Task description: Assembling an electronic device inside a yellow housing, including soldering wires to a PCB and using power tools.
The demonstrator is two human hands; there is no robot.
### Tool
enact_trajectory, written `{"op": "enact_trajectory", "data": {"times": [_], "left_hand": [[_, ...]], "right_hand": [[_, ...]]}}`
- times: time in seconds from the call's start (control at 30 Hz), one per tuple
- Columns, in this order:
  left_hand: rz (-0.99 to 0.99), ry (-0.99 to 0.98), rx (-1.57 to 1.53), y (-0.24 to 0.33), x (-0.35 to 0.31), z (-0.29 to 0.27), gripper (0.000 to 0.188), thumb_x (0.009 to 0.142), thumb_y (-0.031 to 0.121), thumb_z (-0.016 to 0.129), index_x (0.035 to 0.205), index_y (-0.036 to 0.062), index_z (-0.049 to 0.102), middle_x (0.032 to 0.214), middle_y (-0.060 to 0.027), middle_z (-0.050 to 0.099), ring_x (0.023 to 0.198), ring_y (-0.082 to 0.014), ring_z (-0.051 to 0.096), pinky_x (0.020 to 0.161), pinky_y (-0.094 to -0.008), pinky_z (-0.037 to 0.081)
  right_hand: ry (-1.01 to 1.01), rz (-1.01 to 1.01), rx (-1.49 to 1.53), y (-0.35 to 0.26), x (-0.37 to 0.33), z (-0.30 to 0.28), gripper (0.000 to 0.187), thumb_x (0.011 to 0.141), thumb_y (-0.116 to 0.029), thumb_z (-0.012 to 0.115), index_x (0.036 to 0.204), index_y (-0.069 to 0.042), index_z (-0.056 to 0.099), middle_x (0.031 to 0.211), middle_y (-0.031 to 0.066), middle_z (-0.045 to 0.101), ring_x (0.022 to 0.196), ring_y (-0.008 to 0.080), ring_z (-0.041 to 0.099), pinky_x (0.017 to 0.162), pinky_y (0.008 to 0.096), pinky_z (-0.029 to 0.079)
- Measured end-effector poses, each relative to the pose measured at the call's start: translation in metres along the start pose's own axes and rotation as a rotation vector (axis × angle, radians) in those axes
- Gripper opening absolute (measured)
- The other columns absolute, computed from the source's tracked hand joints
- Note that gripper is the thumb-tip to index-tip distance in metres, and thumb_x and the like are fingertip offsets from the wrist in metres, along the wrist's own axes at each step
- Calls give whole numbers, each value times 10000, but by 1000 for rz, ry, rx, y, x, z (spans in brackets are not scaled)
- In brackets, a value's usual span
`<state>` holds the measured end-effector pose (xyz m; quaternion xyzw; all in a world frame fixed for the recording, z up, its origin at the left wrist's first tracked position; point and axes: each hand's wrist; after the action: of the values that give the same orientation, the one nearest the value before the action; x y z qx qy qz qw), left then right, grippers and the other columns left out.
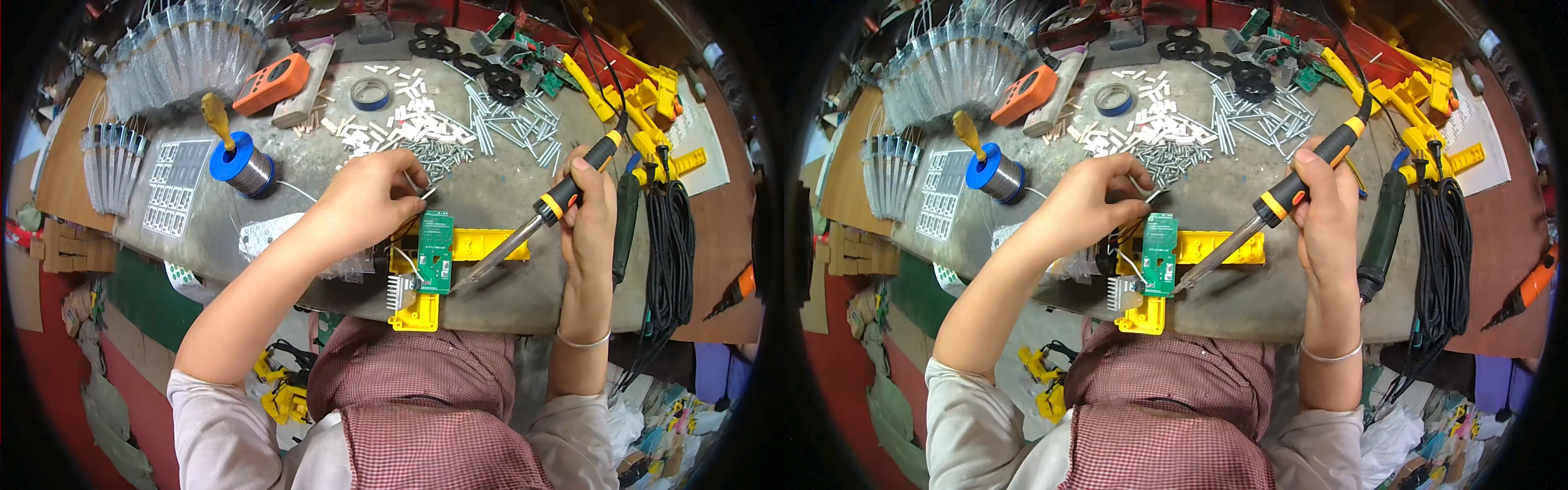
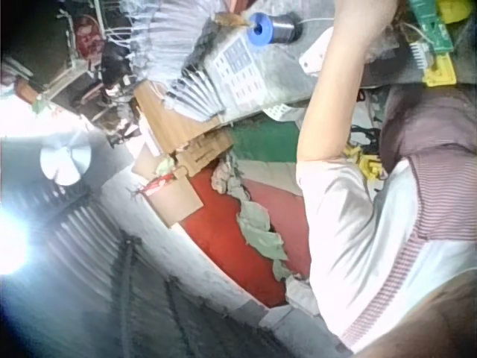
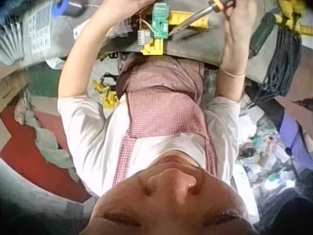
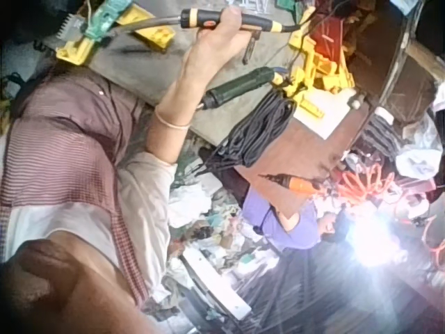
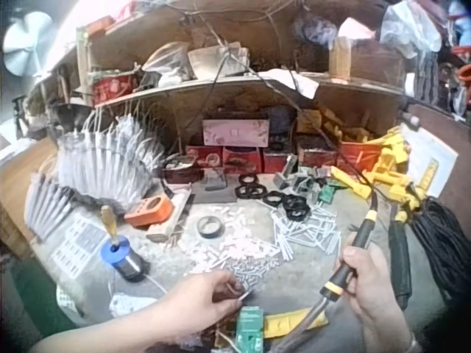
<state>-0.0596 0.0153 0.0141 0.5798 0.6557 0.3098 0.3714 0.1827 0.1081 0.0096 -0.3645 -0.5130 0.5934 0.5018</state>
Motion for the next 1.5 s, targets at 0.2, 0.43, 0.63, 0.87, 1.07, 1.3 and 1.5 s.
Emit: {"op": "enact_trajectory", "data": {"times": [0.2, 0.43, 0.63, 0.87, 1.07, 1.3, 1.5], "left_hand": [[18, 113, -76, 1, -19, 0, 124, 803, 47, 715, 888, -33, 673, 827, -48, 686, 815, -112, 613, 759, -279, 489], [321, 91, 129, 11, -39, 9, 168, 791, 8, 665, 950, 30, 712, 869, -103, 685, 834, -255, 606, 783, -344, 481], [343, 32, 130, 9, -38, 8, 203, 802, 5, 638, 988, 43, 710, 883, -96, 683, 841, -249, 603, 807, -354, 475], [365, 32, 149, 11, -38, 12, 151, 780, 34, 670, 928, 48, 700, 824, -79, 648, 806, -254, 580, 767, -353, 459], [486, 54, 310, 14, -40, 19, 95, 758, 73, 711, 834, 41, 663, 821, -60, 600, 797, -268, 553, 713, -358, 437], [489, 248, 337, 24, -52, 16, 193, 692, -5, 723, 867, 50, 661, 891, -60, 612, 888, -282, 560, 737, -364, 444], [312, 14, 473, 8, -126, -26, 358, 623, 24, 759, 959, 48, 641, 982, -103, 604, 911, -277, 569, 759, -370, 456]], "right_hand": [[25, 11, -7, -3, 0, 4, 204, 927, -229, 547, 974, -32, 518, 674, -15, 453, 447, 16, 321, 415, 176, 265], [-10, 4, -9, -1, 1, 1, 199, 925, -234, 545, 963, -41, 513, 645, -25, 428, 445, 13, 318, 422, 175, 270], [4, 8, -11, -3, -2, 5, 205, 918, -240, 554, 962, -44, 511, 644, -28, 424, 443, 7, 318, 414, 170, 255], [-21, -2, 14, -2, -1, 2, 213, 916, -239, 556, 970, -39, 508, 649, -25, 427, 457, 6, 317, 432, 164, 267], [-23, -2, -22, -6, -1, 0, 206, 917, -232, 552, 962, -35, 509, 666, -21, 435, 462, 9, 312, 443, 167, 265], [-20, -4, -11, -6, -1, 3, 209, 917, -230, 554, 965, -30, 518, 669, -22, 441, 463, 4, 311, 439, 165, 264], [23, 0, -40, -10, -1, 3, 204, 917, -228, 559, 968, -32, 536, 681, -23, 459, 455, -2, 313, 416, 160, 251]]}}
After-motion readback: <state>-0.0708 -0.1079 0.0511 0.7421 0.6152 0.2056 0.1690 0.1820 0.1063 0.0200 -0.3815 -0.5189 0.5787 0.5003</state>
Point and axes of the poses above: each hand's wrist, its own x-axis towards the middle knuckle, its own z-axis out of the palm, y = z × x
